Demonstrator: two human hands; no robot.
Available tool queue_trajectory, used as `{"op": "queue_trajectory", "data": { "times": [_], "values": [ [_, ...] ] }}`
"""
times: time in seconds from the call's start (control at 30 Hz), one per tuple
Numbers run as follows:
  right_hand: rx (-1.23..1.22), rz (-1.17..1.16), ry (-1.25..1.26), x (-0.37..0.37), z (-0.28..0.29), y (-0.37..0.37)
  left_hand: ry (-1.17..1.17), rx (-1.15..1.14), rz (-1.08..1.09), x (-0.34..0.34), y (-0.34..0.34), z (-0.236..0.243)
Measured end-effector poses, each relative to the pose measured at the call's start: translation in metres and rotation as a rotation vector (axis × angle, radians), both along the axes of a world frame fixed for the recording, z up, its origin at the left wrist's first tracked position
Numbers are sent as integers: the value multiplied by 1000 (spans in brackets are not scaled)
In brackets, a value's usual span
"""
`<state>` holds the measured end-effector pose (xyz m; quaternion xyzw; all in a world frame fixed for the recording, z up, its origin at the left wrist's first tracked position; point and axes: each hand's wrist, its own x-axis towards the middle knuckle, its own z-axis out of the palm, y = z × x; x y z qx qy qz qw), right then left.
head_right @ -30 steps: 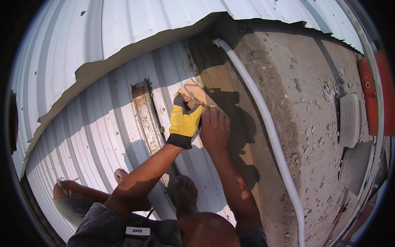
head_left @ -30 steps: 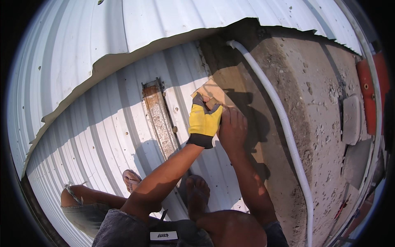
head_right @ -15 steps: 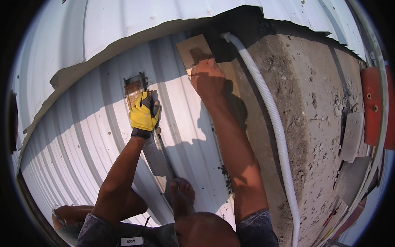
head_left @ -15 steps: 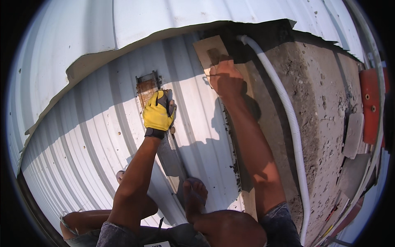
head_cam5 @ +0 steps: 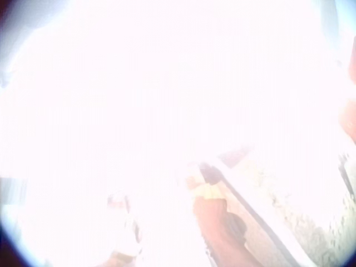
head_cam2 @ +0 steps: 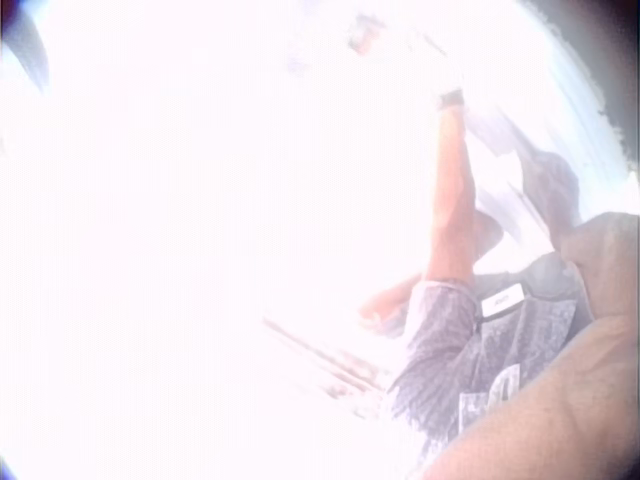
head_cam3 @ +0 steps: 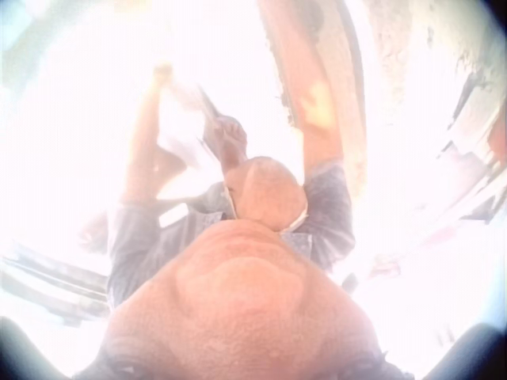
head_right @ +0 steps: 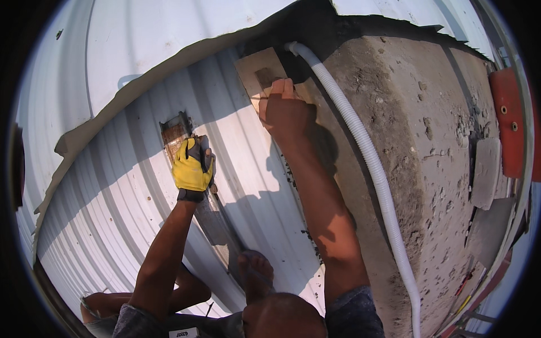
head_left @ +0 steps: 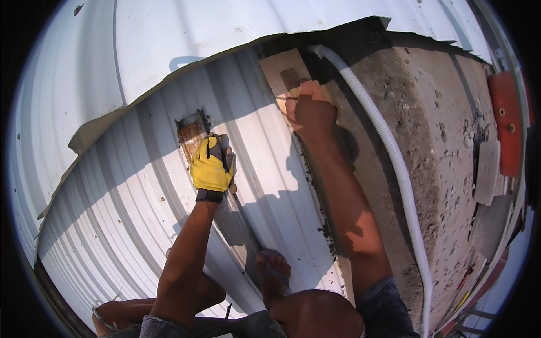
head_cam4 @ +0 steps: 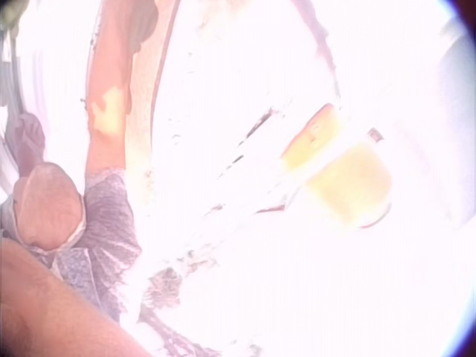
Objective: The person applies cement to the edge of a corrugated metal roof using a trowel. They smooth the cement along the seam where the roof meets a concrete wall.
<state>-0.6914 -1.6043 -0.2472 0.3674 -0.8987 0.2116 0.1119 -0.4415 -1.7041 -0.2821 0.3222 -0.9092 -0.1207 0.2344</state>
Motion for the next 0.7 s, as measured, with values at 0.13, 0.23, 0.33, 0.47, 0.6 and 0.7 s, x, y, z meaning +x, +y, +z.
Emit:
{"op": "queue_trajectory", "data": {
  "times": [0.13, 0.23, 0.33, 0.47, 0.6, 0.7],
  "values": [
    [179, 206, -45, -41, -16, -13, -62, 2, 13, -1, 4, -14],
    [317, 35, -75, -33, -16, -24, -44, -37, 15, 3, 2, -19],
    [90, -134, -8, -13, -9, -22, -27, -101, 34, 6, -2, -24],
    [182, 42, -67, -13, 15, -17, -52, -96, 41, 10, -4, -25],
    [255, 60, -148, -32, 10, -24, -53, -58, 36, 3, 2, -29],
    [148, -60, -89, -23, -6, -24, -22, -63, 3, 4, -3, -24]
  ]
}}
